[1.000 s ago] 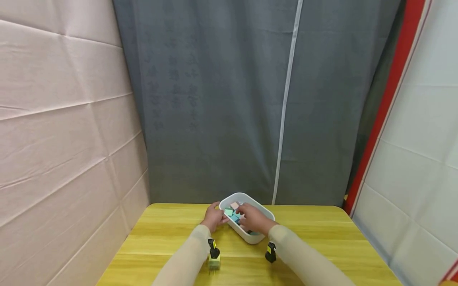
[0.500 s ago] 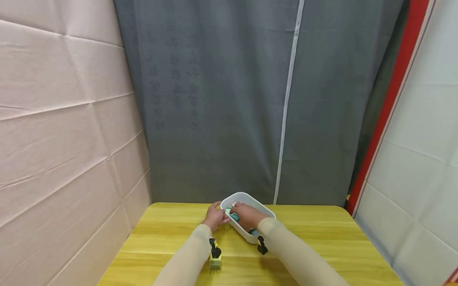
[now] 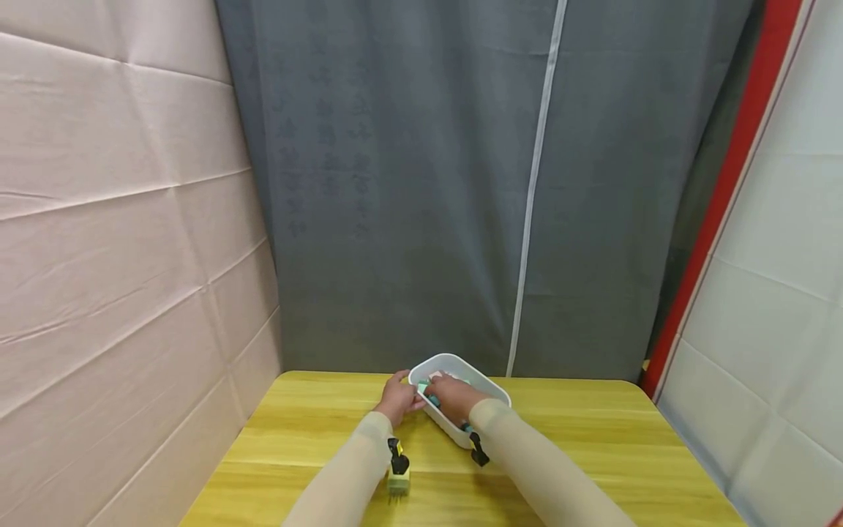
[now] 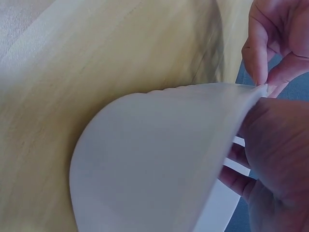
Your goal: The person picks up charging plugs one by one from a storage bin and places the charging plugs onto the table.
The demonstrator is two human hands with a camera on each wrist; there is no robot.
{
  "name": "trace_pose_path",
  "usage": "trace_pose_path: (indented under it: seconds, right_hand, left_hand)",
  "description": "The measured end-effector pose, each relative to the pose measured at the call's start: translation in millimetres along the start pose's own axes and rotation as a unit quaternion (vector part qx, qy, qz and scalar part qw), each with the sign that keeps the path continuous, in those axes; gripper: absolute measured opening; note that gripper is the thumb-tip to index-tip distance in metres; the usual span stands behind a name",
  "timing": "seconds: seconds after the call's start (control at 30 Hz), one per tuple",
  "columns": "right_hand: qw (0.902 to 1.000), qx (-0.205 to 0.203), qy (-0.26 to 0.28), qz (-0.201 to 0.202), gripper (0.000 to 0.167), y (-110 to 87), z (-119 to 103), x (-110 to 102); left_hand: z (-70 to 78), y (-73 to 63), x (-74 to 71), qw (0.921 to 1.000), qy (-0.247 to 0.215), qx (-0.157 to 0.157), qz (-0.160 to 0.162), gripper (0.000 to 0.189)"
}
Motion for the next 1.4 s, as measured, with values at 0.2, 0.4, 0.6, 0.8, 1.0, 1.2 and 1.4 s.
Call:
trace_pose_path:
  seconds: [0.2,0.4,0.6,0.8,1.0,1.2,1.4]
  right_hand:
    - [0.9993,0.018,-0.005,-0.031,0.062,5.9,6,8]
    - [0.9984,0.026,-0.018,-0.047,0.064,10.5,11,14]
    - [0.9982,0.027,-0.029,-0.045,0.056,9.4,7,11]
    - [0.9985,0.021,-0.029,-0.040,0.052,8.4,4,7]
    - [0.9982,0.011,-0.041,-0.041,0.053,8.9,1,6]
    - [0.9985,0.010,-0.036,-0.041,0.064,9.5,4,9]
    - [0.9994,0.013,-0.003,-0.032,0.069,9.5,10,10]
  left_hand:
    - [0.1,1.1,-0.3,1.0000,0.002,-0.004,0.001,0.062]
    - [0.3,0.5,1.0,1.0000,0.002,0.000,0.003,0.062]
    - [-1.3,1.1,1.8,1.0000,0.001,0.003,0.001,0.064]
    - [-1.1,3.4,1.0,1.0000,0.000,0.002,0.003,0.065]
    - [-0.3,2.9,0.2,1.0000,0.001,0.003,0.003,0.065]
    - [1.0,-0.5,0.7,0.9999,0.003,0.010,0.005,0.064]
    - [1.3,-3.1,1.4,0.9999,0.004,0.010,0.005,0.063]
Point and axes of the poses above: each hand's wrist, its own y-axis towards the middle knuckle, its own x-axis out of the palm, z = x × y, the point moved 10 cm from there along y, towards the middle knuckle, and after that the axes turned 13 degrees about -x, right-handed, at the moved point
